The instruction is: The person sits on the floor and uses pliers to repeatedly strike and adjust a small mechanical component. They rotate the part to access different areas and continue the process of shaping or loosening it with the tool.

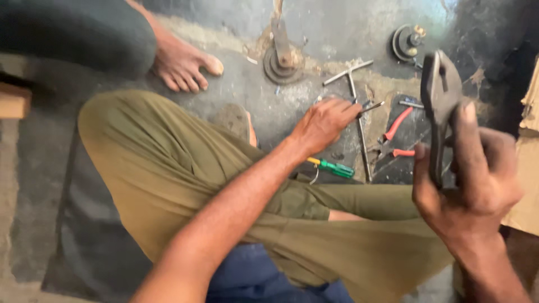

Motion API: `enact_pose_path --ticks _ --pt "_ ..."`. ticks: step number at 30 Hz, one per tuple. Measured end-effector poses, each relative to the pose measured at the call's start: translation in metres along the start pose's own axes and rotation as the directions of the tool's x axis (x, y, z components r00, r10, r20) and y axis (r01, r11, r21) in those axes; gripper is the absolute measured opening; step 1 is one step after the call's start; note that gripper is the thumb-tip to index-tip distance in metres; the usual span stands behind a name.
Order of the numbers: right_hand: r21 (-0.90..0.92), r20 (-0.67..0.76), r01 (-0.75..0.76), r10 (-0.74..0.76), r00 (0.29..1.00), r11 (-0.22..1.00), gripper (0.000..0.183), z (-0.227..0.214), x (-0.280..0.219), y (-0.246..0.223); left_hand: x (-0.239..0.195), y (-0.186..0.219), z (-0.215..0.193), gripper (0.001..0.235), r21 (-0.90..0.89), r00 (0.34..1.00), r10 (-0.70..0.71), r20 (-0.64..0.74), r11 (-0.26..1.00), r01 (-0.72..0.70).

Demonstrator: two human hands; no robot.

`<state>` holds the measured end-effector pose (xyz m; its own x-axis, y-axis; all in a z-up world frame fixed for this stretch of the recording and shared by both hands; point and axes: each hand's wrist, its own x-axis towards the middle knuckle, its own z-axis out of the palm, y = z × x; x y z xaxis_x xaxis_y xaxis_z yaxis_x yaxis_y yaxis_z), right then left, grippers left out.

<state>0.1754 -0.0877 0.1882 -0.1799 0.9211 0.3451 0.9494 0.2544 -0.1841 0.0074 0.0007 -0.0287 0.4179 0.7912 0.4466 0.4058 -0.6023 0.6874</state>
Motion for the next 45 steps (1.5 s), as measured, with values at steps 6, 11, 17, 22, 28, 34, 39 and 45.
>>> enact_pose_path --ticks 6,11,17,22,28,34,39,45 --pt "0.193 0.129 -0.278 0.256 0.958 0.941 0.075 0.089 -0.030 0.061 0.010 0.012 -0.019 0.013 -0.176 0.976 -0.184 -0.114 0.971 0.163" --pt "0.100 0.144 -0.522 0.507 0.850 0.847 0.077 0.179 -0.048 0.098 0.014 0.013 -0.035 0.019 -0.105 0.966 -0.189 -0.175 0.979 0.173" --pt "0.106 0.008 -0.394 0.395 0.918 0.913 0.059 0.193 -0.068 0.106 0.005 0.023 -0.023 0.023 0.088 0.975 0.155 0.157 0.981 -0.170" --pt "0.803 0.520 -0.595 0.458 0.721 0.024 0.037 0.185 -0.053 0.093 0.000 0.029 -0.016 0.026 0.141 0.937 0.160 0.311 0.967 -0.212" --pt "0.823 0.498 -0.568 0.479 0.723 0.002 0.026 0.191 -0.045 0.085 0.012 0.030 -0.022 0.027 0.203 0.994 -0.043 0.104 0.979 0.021" --pt "0.639 0.193 -0.496 0.502 0.843 0.587 0.026 0.182 -0.041 0.071 0.017 0.019 -0.029 0.053 0.124 0.946 -0.198 0.258 0.978 0.171" --pt "0.502 0.059 -0.270 0.279 0.959 0.822 0.027 0.188 -0.037 0.050 0.015 0.019 -0.025 0.070 0.145 0.946 -0.180 0.269 0.979 0.145" --pt "0.541 0.138 -0.284 0.249 0.959 0.792 0.022 0.197 -0.034 0.057 0.013 0.019 -0.025 0.077 0.115 0.945 -0.204 0.254 0.977 0.180"
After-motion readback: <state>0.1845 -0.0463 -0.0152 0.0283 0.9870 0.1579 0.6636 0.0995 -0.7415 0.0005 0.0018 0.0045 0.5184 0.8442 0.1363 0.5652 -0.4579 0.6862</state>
